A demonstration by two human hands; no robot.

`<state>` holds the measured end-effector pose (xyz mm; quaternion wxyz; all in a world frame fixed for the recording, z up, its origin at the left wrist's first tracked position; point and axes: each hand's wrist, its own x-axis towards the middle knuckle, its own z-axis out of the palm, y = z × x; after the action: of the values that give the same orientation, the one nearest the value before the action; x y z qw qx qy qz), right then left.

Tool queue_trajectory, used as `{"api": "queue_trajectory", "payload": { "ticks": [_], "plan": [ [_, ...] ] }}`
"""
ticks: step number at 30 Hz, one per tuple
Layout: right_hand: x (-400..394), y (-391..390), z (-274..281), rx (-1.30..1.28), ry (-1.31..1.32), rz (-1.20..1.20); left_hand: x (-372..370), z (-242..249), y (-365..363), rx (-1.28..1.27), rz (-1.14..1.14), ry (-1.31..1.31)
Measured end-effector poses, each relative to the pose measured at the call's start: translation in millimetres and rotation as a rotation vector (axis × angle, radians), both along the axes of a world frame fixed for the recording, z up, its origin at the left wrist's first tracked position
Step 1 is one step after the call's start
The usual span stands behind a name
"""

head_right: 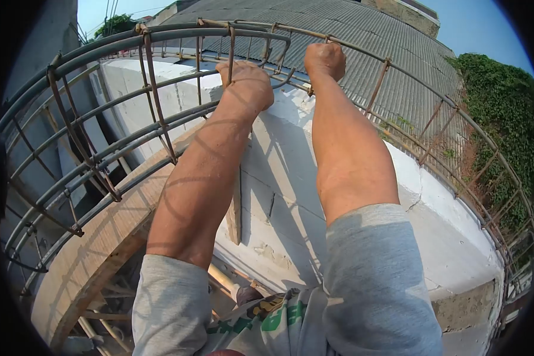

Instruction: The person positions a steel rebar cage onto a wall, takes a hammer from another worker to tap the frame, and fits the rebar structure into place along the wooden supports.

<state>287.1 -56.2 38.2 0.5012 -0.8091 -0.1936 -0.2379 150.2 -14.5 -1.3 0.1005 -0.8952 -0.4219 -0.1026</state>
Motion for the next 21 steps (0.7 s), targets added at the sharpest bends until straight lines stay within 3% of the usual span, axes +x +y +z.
{"api": "queue_trajectory", "payload": {
  "ticks": [2,8,10,21],
  "plan": [
    [0,4,5,0.032,-0.051,-0.006,-4,25,-2,0.026,0.005,-0.081],
    [-2,-22,-1,-0.211,-0.062,-0.007,-8,24,-12,-0.041,-0.015,-0.015],
    [-2,-14,16,-0.171,-0.076,0.001,-3,26,-7,0.015,0.006,-0.034],
    [-19,-17,-6,0.036,0.146,0.126,1,13,-5,0.021,-0.048,-0.079]
  ]
}}
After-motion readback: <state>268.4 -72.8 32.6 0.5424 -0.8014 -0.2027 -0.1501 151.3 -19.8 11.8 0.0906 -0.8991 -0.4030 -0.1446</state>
